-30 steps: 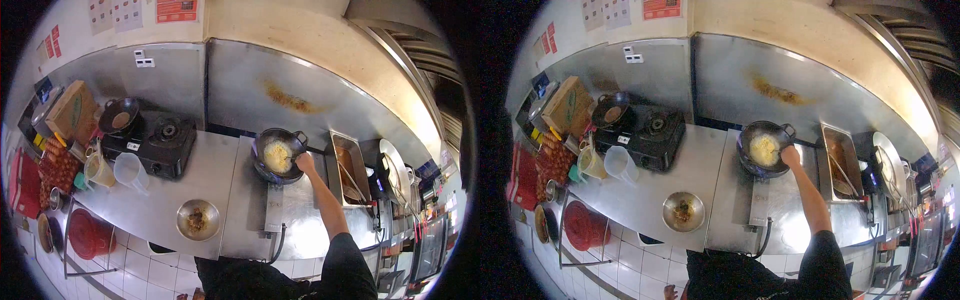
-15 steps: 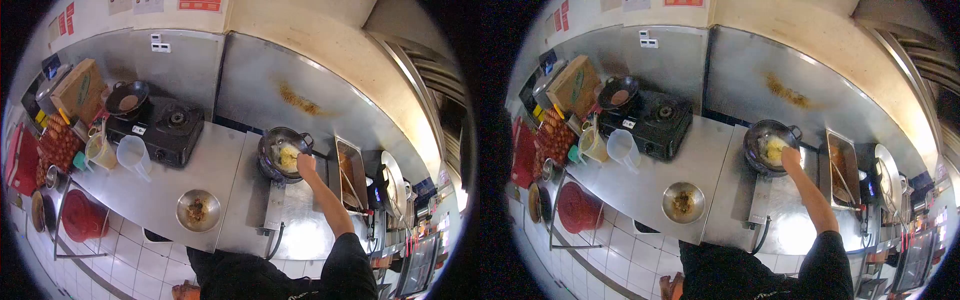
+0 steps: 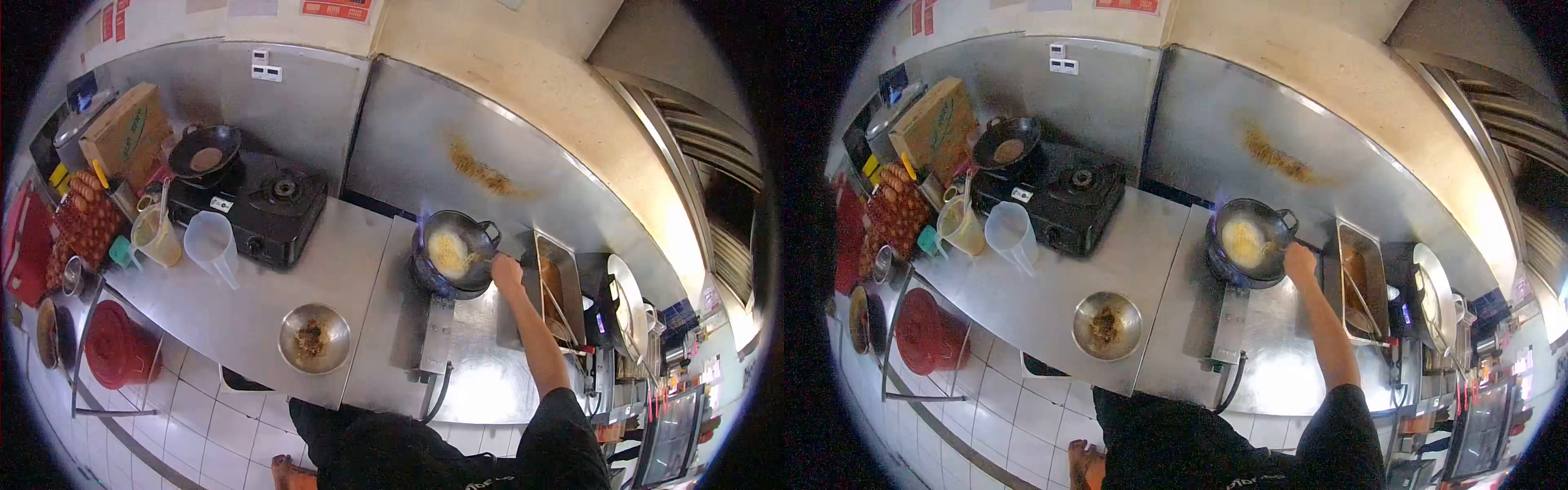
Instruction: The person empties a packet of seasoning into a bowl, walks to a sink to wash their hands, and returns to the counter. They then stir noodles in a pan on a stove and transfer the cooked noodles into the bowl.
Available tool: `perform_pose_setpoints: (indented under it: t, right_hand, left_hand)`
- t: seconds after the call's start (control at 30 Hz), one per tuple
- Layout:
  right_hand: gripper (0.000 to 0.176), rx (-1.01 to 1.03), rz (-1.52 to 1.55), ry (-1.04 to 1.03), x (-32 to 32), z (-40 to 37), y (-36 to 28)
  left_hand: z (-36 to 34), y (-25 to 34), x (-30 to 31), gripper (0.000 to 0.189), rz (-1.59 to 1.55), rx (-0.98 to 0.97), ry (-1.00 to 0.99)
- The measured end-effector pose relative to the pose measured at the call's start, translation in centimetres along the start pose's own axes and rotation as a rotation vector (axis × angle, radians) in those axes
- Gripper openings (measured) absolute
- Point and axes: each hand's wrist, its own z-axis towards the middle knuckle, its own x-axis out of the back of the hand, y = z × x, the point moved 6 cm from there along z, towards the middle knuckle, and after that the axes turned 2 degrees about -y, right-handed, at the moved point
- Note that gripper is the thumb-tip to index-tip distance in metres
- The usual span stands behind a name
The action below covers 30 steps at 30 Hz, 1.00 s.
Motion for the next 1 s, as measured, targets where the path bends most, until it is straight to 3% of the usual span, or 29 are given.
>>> perform_pose_setpoints:
  t: [0.07,0.17,0.2,0.23,0.3,0.37,0.4,0.43,0.5,0.53,0.7,0.73,0.8,0.87,0.93,1.0]
  right_hand:
    - [0.022,0.006,-0.072,-0.020,-2.0,0.2,-0.5]
    - [0.023,0.076,-0.086,0.021,-0.1,-0.8,-3.6]
    - [0.023,0.083,-0.082,0.019,0.2,-0.7,-3.9]
    - [0.023,0.066,-0.050,0.104,1.1,-0.6,-3.8]
    - [0.024,0.088,-0.038,0.180,3.1,-0.7,-4.1]
    - [0.023,0.101,-0.036,0.201,3.6,-0.3,-3.7]
    - [0.022,0.120,-0.034,0.224,4.0,-0.3,-3.4]
    - [0.023,0.103,-0.016,0.207,5.4,-0.9,-4.0]
    - [0.024,-0.005,-0.002,0.191,6.3,-1.3,-3.2]
    - [0.026,-0.103,0.015,0.168,6.4,-1.4,-2.6]
    - [0.029,-0.175,0.123,-0.033,-1.3,1.0,1.0]
    - [0.028,-0.181,0.163,-0.136,-3.0,1.2,0.9]
    - [0.026,-0.177,0.284,-0.054,-6.6,2.5,1.7]
    - [0.030,-0.388,0.711,-0.044,-8.1,3.2,1.8]
    - [0.032,-0.328,0.716,0.030,-6.8,3.3,0.6]
    - [0.034,-0.270,0.430,0.160,-4.1,3.4,-1.6]
  left_hand:
    - [-1.3,-2.3,-0.7,0.023,-1.183,0.944,-0.021]
    - [-2.7,-2.0,1.8,0.029,-1.092,1.099,0.161]
    - [-3.2,-2.1,2.4,0.029,-1.090,1.104,0.169]
    - [-3.7,-3.9,2.1,0.033,-0.947,0.794,0.146]
    - [-3.2,-3.1,3.6,0.036,-0.792,0.484,0.115]
    - [-5.3,-1.3,4.7,0.038,-0.943,1.199,-0.068]
    - [-5.7,-1.1,4.8,0.038,-0.939,1.194,-0.078]
    - [-5.1,-1.1,5.3,0.037,-0.388,0.748,-0.157]
    - [-5.0,-0.7,3.1,0.036,0.085,0.152,-0.309]
    - [-5.4,-0.2,2.4,0.036,0.306,-0.133,-0.265]
    - [-3.2,1.8,4.5,0.040,0.007,0.574,-0.308]
    - [-2.9,1.6,4.5,0.040,0.010,0.574,-0.299]
    - [-2.7,0.9,4.7,0.040,-0.041,0.615,-0.274]
    - [-2.4,0.6,4.8,0.040,-0.094,0.658,-0.250]
    - [-2.7,0.5,4.9,0.039,-0.139,0.694,-0.236]
    - [-3.0,0.3,4.9,0.039,-0.180,0.718,-0.222]
